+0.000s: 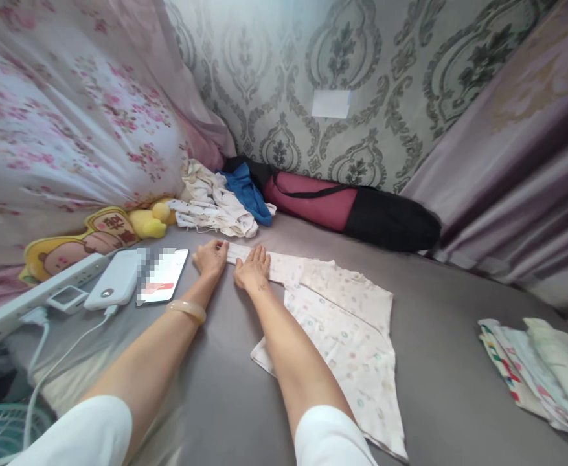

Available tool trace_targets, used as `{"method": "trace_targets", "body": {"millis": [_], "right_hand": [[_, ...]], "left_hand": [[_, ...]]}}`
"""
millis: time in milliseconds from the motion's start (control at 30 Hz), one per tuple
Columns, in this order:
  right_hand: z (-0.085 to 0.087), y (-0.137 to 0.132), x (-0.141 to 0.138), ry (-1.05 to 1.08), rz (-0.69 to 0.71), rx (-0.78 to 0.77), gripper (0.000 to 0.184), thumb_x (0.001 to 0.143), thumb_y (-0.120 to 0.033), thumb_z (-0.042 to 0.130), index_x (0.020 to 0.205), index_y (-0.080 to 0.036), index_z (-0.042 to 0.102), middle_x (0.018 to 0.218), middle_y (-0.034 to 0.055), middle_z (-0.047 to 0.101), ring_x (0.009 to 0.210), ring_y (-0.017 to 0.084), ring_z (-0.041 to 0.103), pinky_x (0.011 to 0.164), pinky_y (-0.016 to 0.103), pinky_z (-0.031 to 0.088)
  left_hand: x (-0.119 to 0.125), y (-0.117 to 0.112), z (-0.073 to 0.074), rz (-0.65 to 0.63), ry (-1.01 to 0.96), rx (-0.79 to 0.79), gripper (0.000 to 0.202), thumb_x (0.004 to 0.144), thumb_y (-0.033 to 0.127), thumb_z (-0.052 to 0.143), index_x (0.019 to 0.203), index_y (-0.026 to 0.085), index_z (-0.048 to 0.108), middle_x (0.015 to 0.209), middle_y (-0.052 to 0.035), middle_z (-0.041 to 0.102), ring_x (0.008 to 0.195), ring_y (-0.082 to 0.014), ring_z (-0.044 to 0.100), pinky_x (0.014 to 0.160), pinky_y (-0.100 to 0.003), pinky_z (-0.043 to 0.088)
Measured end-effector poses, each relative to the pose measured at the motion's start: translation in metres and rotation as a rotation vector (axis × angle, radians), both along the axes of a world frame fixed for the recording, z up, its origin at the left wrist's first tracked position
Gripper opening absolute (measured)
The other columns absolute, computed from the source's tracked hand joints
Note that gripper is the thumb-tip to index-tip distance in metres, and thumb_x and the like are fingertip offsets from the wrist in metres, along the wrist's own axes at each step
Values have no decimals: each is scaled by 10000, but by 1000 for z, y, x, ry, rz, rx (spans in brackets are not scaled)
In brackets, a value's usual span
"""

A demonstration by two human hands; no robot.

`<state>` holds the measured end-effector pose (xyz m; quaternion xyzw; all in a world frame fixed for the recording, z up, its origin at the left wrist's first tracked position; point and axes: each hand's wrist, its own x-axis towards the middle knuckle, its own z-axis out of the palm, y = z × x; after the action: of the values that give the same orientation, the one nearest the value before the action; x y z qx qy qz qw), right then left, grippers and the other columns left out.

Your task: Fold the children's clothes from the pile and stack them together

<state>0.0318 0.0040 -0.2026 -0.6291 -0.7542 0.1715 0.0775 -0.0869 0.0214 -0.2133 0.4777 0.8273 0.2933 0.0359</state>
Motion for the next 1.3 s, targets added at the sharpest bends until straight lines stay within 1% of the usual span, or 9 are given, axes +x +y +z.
{"method": "trace_targets", "body": {"millis": [100, 233, 367, 533, 767, 900, 1033, 1100, 1300], "right_hand": [[2, 3, -12, 20, 117, 17, 645, 975, -355, 228, 1517, -5, 225, 1610, 172, 138, 1489, 270, 83, 1185, 441, 33], [4, 8, -21, 14, 273, -3, 597, 975, -310, 208, 1535, -105, 232, 1623, 123, 123, 1492, 265, 75, 1183, 481, 44], [2, 11, -18, 14, 309, -20, 616, 973, -312, 197, 1535, -62, 201, 1623, 140, 108, 1494, 258, 63, 1191, 463, 39], [-1, 7, 1, -16, 206, -35, 676, 967, -360, 218, 1521, 24, 168, 1617, 167, 94, 1494, 259, 50, 1196, 426, 32], [9, -8, 44, -146, 50, -53, 701, 978, -424, 203, 1527, 9, 155, 1616, 153, 97, 1494, 247, 49, 1187, 435, -42], [14, -19, 80, -161, -47, -33, 710, 980, -459, 193, 1515, 8, 220, 1609, 169, 125, 1493, 254, 56, 1179, 449, -62], [8, -32, 116, -107, -142, 114, 670, 987, -431, 202, 1528, -36, 212, 1619, 147, 102, 1495, 245, 28, 1175, 443, -62], [2, -37, 128, -85, -149, 120, 646, 987, -411, 212, 1530, -60, 225, 1619, 137, 125, 1493, 235, 47, 1179, 430, -29], [-9, -42, 132, -34, -151, 122, 614, 980, -376, 243, 1509, -68, 292, 1607, 132, 198, 1485, 232, 103, 1183, 410, 20]], "left_hand": [[0, 2, 2, 26, -29, 11, 389, 903, 437, 436, 968, 201, 738, 961, -141, 729, 1038, -313, 600, 866, -415, 384], [1, 3, 7, 38, -68, 2, 564, 947, 479, 277, 909, 189, 760, 983, -170, 731, 1032, -338, 613, 864, -440, 379], [1, 2, 10, 13, -43, -42, 573, 943, 478, 269, 946, 173, 755, 988, -178, 727, 1051, -352, 604, 885, -454, 371], [2, 0, 5, -53, 101, -82, 372, 876, 365, 438, 1037, 153, 698, 1019, -178, 708, 1074, -353, 580, 888, -443, 369], [1, 1, 0, -71, 144, -89, 349, 892, 355, 413, 1014, 162, 677, 999, -186, 694, 1067, -348, 573, 895, -443, 367], [0, 1, 2, -64, 117, -103, 367, 879, 375, 418, 1016, 166, 687, 1004, -196, 692, 1062, -357, 575, 890, -449, 371], [1, 1, 5, -48, 83, -120, 396, 847, 416, 439, 1017, 170, 700, 1010, -204, 692, 1054, -373, 574, 893, -465, 374], [0, 2, 6, -49, 73, -123, 398, 828, 413, 457, 1027, 170, 701, 1026, -205, 691, 1065, -379, 572, 907, -473, 376], [-4, 5, 1, -61, 63, -121, 362, 826, 373, 444, 991, 173, 697, 1018, -206, 698, 1087, -397, 569, 924, -499, 394]]}}
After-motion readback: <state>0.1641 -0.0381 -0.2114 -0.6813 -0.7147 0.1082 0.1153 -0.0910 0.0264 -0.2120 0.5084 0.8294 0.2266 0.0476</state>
